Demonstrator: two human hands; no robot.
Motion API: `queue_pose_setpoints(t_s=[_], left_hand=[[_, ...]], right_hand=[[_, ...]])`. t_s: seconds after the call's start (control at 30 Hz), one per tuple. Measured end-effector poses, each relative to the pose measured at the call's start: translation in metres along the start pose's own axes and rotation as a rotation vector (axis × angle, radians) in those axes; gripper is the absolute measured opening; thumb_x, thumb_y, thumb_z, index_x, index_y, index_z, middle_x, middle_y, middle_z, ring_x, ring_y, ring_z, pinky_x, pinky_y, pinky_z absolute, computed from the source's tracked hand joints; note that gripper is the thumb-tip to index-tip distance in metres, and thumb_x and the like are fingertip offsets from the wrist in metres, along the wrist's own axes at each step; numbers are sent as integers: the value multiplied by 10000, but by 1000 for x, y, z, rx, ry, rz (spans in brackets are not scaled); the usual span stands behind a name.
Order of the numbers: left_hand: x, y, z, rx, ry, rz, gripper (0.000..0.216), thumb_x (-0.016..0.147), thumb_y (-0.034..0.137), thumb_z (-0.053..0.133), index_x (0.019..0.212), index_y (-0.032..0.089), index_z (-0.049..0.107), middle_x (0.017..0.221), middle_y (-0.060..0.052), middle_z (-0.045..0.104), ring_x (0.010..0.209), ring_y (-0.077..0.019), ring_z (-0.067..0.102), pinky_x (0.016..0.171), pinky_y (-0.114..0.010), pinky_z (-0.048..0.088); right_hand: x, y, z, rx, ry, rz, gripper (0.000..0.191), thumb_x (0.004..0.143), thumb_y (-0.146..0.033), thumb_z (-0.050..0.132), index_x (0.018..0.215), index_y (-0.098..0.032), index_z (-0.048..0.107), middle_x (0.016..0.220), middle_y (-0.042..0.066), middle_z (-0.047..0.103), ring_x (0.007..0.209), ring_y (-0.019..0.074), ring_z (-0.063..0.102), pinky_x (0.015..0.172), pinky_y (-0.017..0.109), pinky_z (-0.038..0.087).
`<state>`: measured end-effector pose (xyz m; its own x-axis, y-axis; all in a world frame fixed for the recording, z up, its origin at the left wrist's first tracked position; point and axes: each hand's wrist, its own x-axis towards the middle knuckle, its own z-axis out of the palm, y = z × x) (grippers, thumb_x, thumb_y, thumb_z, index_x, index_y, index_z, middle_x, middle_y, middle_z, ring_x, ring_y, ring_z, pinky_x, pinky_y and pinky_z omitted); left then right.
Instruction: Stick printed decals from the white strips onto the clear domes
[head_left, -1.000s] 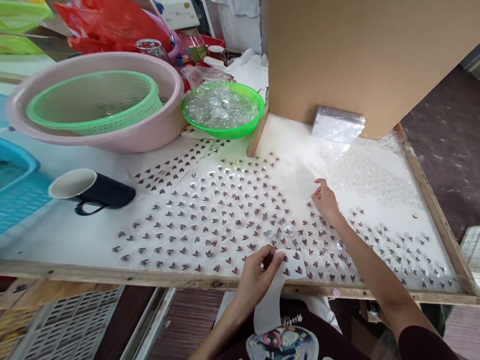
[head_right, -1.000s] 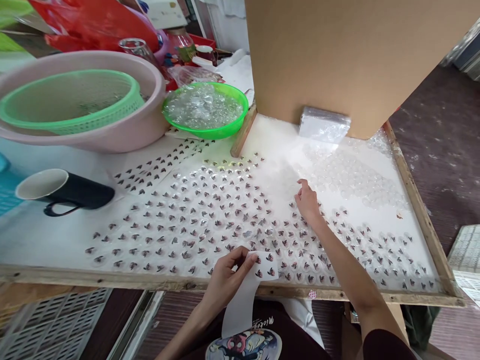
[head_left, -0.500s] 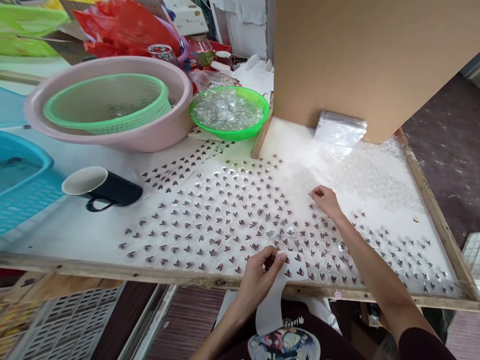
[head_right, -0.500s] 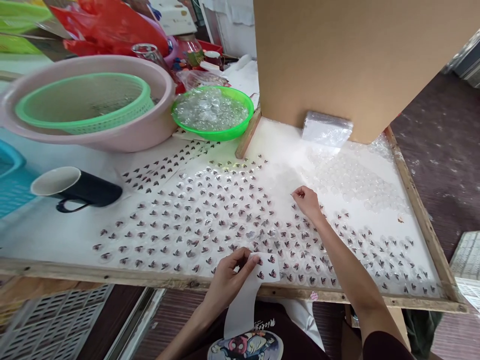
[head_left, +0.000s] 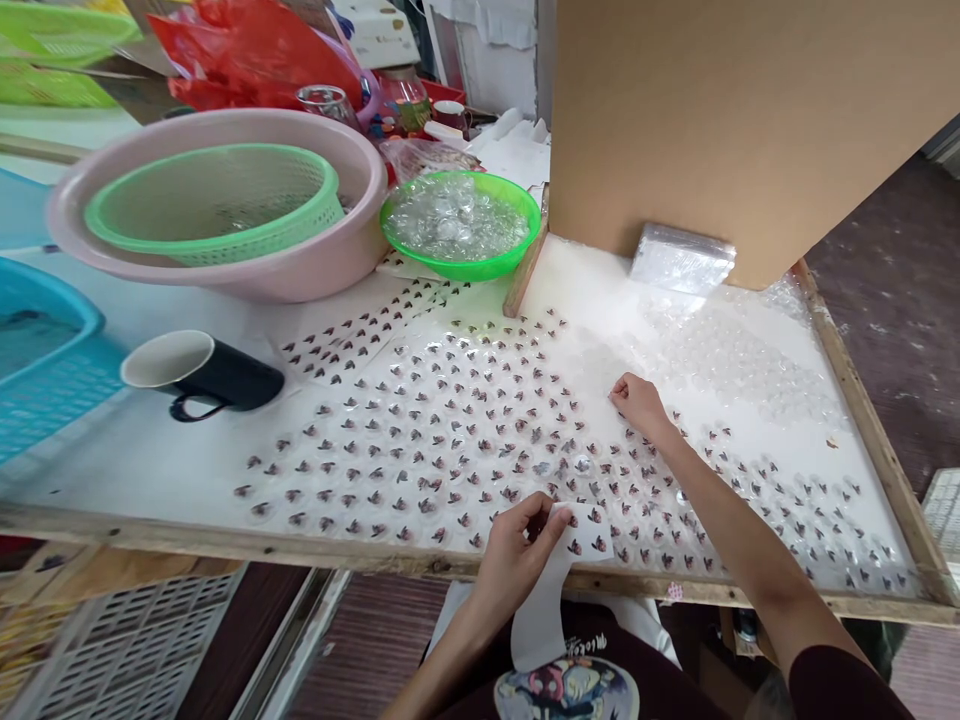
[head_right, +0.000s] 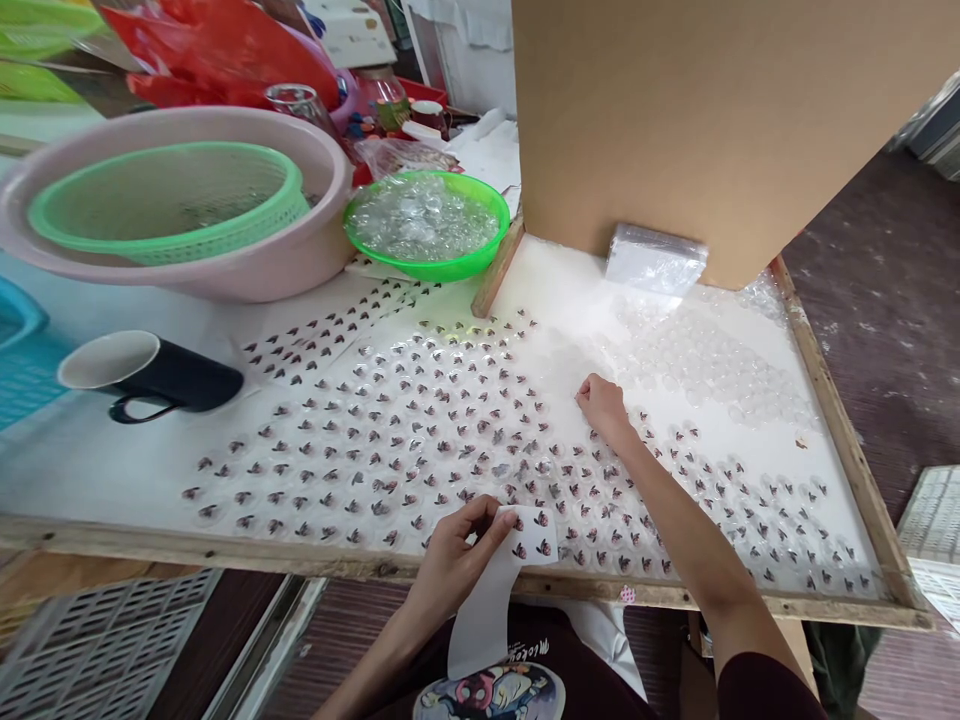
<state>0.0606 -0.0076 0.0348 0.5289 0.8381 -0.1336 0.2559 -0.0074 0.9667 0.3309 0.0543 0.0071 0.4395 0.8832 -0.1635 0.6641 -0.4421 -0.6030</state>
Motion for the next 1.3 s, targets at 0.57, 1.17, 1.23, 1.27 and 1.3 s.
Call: queue_pose_setpoints(t_s=[0.57,1.17,1.23,1.27,1.3], left_hand=[[2,4,-5,-58,185,-30,422,882,456,527,581,192,393,576,43,317,559,-106,298,516,-230,264],[2,4,-1,20,107,12,343,886,397,548,628,175,508,580,37,431,573,-110,371,534,-224,298],[3,3,-2,15,116,4,359,881,403,551,612,179,476,575,42,399,561,-106,349,524,-225,286],[3,3,-2,11,121,3,366,881,405,551,606,180,461,575,44,384,559,-105,339,522,-226,281],[4,3,-2,8,125,4,370,881,405,551,603,181,452,576,45,374,558,-104,333,519,-227,277]], right_hand=[[-133,-44,-14,524,-435,-208,271,791,-452,711,911,-211,676,834,17,671,733,152,576,684,301,480],[-146,-43,-7,514,-244,-216,166,805,-353,676,889,-211,672,759,2,573,700,145,502,682,288,435],[-146,-45,-9,493,-191,-252,139,810,-344,677,863,-216,672,772,11,583,709,150,501,701,297,433],[-146,-45,-9,485,-174,-261,134,812,-345,677,846,-216,670,771,13,587,709,152,500,703,299,433],[-146,-45,-10,480,-167,-262,135,814,-348,678,841,-216,669,770,15,589,706,152,499,703,299,434]])
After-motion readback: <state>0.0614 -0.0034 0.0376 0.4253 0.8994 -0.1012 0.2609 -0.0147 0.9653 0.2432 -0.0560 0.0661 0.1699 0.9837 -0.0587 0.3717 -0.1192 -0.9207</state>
